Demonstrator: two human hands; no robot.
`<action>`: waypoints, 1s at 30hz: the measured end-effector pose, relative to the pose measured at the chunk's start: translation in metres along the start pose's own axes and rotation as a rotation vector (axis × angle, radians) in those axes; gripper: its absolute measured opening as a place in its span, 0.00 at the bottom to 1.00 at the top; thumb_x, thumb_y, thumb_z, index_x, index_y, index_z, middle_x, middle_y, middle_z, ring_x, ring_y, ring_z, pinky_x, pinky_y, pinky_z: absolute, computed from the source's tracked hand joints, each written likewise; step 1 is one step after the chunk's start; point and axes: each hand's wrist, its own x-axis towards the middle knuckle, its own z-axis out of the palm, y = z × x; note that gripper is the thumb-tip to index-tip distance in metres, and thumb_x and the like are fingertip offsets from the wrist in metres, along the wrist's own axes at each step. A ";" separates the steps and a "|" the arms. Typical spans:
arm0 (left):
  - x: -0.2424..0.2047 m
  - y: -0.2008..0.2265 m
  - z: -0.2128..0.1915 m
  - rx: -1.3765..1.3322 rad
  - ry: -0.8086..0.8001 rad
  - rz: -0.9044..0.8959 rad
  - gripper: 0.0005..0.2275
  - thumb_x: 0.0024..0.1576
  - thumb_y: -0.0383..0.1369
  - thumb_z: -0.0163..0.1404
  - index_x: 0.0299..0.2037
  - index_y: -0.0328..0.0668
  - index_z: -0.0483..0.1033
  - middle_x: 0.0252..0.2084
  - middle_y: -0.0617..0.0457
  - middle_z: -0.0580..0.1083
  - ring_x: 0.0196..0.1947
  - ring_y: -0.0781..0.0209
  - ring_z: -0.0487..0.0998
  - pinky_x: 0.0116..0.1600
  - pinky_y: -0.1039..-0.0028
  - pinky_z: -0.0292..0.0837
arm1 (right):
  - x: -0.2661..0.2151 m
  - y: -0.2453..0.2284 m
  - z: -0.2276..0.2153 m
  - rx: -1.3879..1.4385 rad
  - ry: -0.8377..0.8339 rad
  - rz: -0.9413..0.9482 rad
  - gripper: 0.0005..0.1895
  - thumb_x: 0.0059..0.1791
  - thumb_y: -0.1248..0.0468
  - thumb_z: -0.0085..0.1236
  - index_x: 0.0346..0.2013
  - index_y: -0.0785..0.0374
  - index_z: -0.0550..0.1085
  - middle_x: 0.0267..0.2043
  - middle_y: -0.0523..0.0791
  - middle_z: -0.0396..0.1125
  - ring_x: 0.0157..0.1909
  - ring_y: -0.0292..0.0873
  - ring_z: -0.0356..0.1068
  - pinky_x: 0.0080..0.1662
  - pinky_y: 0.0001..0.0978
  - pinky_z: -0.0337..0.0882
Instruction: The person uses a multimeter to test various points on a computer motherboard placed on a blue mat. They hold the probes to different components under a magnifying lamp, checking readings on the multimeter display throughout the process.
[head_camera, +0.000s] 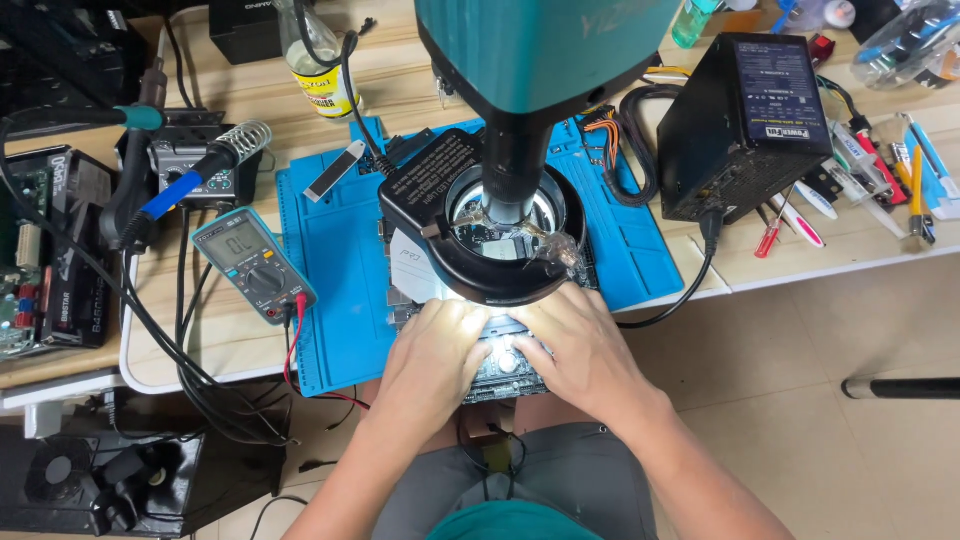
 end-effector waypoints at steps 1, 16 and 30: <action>-0.002 0.000 -0.004 -0.026 0.006 -0.020 0.10 0.63 0.38 0.60 0.51 0.47 0.81 0.43 0.55 0.75 0.50 0.51 0.77 0.52 0.63 0.78 | 0.002 -0.003 -0.001 -0.015 -0.003 0.000 0.13 0.58 0.59 0.59 0.57 0.56 0.79 0.54 0.48 0.74 0.62 0.57 0.72 0.58 0.53 0.71; -0.008 -0.003 -0.013 -0.213 0.019 -0.016 0.12 0.62 0.29 0.58 0.54 0.38 0.78 0.49 0.47 0.78 0.50 0.44 0.76 0.52 0.57 0.75 | -0.001 0.001 -0.004 0.023 -0.047 0.032 0.13 0.54 0.58 0.55 0.51 0.57 0.76 0.47 0.44 0.71 0.49 0.52 0.69 0.51 0.47 0.64; -0.022 0.006 -0.043 -0.187 0.167 -0.127 0.14 0.63 0.38 0.59 0.55 0.42 0.83 0.54 0.52 0.84 0.52 0.50 0.81 0.57 0.59 0.77 | -0.072 0.004 -0.025 0.080 0.451 0.105 0.13 0.56 0.63 0.64 0.54 0.63 0.82 0.57 0.47 0.77 0.62 0.49 0.76 0.65 0.45 0.74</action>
